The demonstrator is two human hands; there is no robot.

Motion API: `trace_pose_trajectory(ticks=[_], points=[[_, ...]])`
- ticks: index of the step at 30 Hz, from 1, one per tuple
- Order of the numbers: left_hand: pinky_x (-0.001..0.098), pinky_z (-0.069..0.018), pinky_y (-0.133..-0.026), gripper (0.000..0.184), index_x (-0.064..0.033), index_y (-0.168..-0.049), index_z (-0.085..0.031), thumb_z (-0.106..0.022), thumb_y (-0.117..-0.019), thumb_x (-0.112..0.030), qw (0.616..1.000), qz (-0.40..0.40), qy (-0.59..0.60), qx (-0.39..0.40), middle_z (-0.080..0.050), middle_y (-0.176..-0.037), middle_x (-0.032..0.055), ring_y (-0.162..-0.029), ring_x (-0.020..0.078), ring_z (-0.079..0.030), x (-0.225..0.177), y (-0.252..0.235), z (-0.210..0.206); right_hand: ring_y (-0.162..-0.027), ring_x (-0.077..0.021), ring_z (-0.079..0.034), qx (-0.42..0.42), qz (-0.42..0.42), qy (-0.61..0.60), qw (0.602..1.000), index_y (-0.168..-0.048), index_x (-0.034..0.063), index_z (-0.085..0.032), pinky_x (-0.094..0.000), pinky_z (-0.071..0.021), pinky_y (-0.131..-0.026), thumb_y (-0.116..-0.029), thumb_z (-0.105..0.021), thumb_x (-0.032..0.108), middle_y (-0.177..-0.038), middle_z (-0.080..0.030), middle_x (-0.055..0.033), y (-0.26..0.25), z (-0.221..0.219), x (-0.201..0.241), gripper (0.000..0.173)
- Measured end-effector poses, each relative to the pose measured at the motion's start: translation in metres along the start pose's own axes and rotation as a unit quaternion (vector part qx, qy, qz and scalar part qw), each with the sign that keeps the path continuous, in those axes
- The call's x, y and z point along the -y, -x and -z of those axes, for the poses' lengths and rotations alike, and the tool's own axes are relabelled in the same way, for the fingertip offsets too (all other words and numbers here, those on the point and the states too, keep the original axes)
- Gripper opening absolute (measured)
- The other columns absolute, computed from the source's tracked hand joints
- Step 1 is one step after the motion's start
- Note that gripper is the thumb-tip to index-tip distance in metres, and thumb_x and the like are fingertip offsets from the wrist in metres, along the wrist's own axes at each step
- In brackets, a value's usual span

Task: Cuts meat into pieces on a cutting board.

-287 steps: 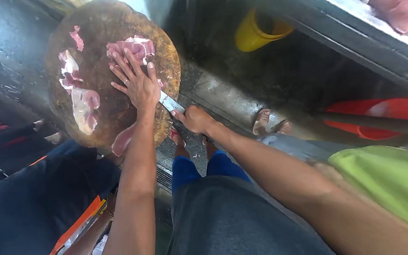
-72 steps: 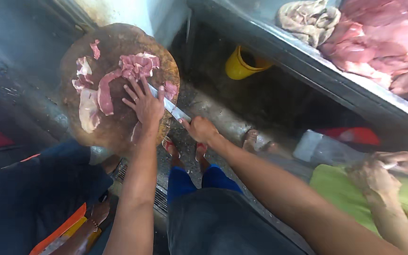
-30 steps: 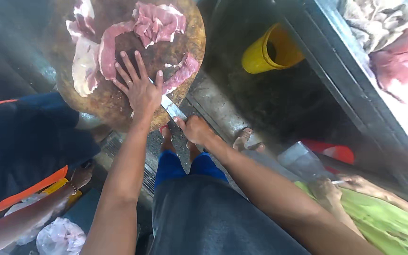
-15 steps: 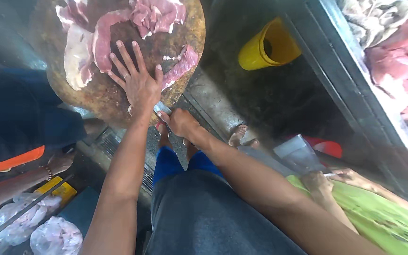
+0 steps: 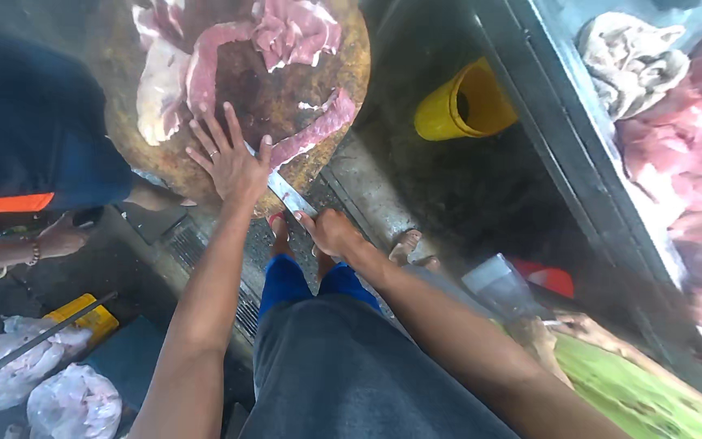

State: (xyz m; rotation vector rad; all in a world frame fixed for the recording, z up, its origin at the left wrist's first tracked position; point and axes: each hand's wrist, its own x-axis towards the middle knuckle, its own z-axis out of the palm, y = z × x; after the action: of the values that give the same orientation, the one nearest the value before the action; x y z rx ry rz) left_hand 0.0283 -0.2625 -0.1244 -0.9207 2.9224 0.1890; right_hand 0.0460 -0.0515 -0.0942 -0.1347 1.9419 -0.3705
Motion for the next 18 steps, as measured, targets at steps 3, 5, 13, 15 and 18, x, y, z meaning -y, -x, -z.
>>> trace_pose_trajectory(ticks=[3, 5, 13, 15, 18], points=[[0.0766, 0.0003, -0.117, 0.090, -0.0282, -0.167, -0.003, -0.027, -0.0957, -0.078, 1.000, 0.002, 0.001, -0.004, 0.008, -0.174, 0.0092, -0.159, 0.0401, 0.007, 0.001, -0.004, -0.002, -0.084, -0.0400, -0.071, -0.013, 0.013, -0.009, 1.000, -0.093, 0.0010, -0.067, -0.0616, -0.0572, -0.071, -0.0999, -0.034, 0.074, -0.087, -0.069, -0.0231, -0.001, 0.007, 0.026, 0.081], [0.0766, 0.0014, -0.117, 0.090, -0.0281, -0.167, -0.003, -0.026, -0.0955, -0.078, 1.000, 0.005, 0.004, -0.008, 0.009, -0.174, 0.0096, -0.159, 0.0395, 0.008, 0.002, -0.003, -0.005, -0.091, -0.0404, -0.071, 0.007, 0.012, -0.001, 1.000, -0.094, 0.0006, -0.067, -0.0619, -0.0565, -0.075, -0.1005, -0.033, 0.074, -0.093, -0.069, -0.0236, -0.005, 0.011, 0.038, 0.081], [0.0767, 0.0010, -0.117, 0.092, -0.0292, -0.167, -0.004, -0.027, -0.0941, -0.080, 1.000, -0.001, -0.004, -0.024, 0.009, -0.174, 0.0094, -0.159, 0.0397, 0.007, 0.002, -0.001, -0.004, -0.091, -0.0365, -0.072, 0.005, -0.013, 0.040, 0.999, -0.097, 0.0054, -0.069, -0.0596, -0.0569, -0.076, -0.0985, -0.033, 0.077, -0.093, -0.071, -0.0188, 0.005, -0.006, 0.021, 0.080], [0.0775, 0.0012, -0.117, 0.090, -0.0291, -0.167, -0.003, -0.026, -0.0952, -0.078, 1.000, -0.004, -0.003, -0.029, 0.010, -0.174, 0.0098, -0.158, 0.0406, 0.008, 0.001, 0.000, -0.004, -0.089, -0.0385, -0.072, -0.006, 0.003, 0.033, 0.999, -0.095, 0.0048, -0.068, -0.0605, -0.0575, -0.071, -0.0987, -0.033, 0.076, -0.092, -0.070, -0.0208, 0.001, -0.002, 0.035, 0.080], [0.0779, 0.0007, -0.116, 0.087, -0.0289, -0.167, -0.006, -0.025, -0.0963, -0.076, 0.998, -0.022, -0.008, -0.053, 0.008, -0.174, 0.0114, -0.158, 0.0418, 0.007, 0.000, 0.004, -0.004, -0.087, -0.0383, -0.072, -0.020, 0.016, 0.041, 0.999, -0.094, 0.0063, -0.067, -0.0602, -0.0576, -0.069, -0.0976, -0.034, 0.078, -0.090, -0.069, -0.0200, 0.005, -0.010, 0.024, 0.079]])
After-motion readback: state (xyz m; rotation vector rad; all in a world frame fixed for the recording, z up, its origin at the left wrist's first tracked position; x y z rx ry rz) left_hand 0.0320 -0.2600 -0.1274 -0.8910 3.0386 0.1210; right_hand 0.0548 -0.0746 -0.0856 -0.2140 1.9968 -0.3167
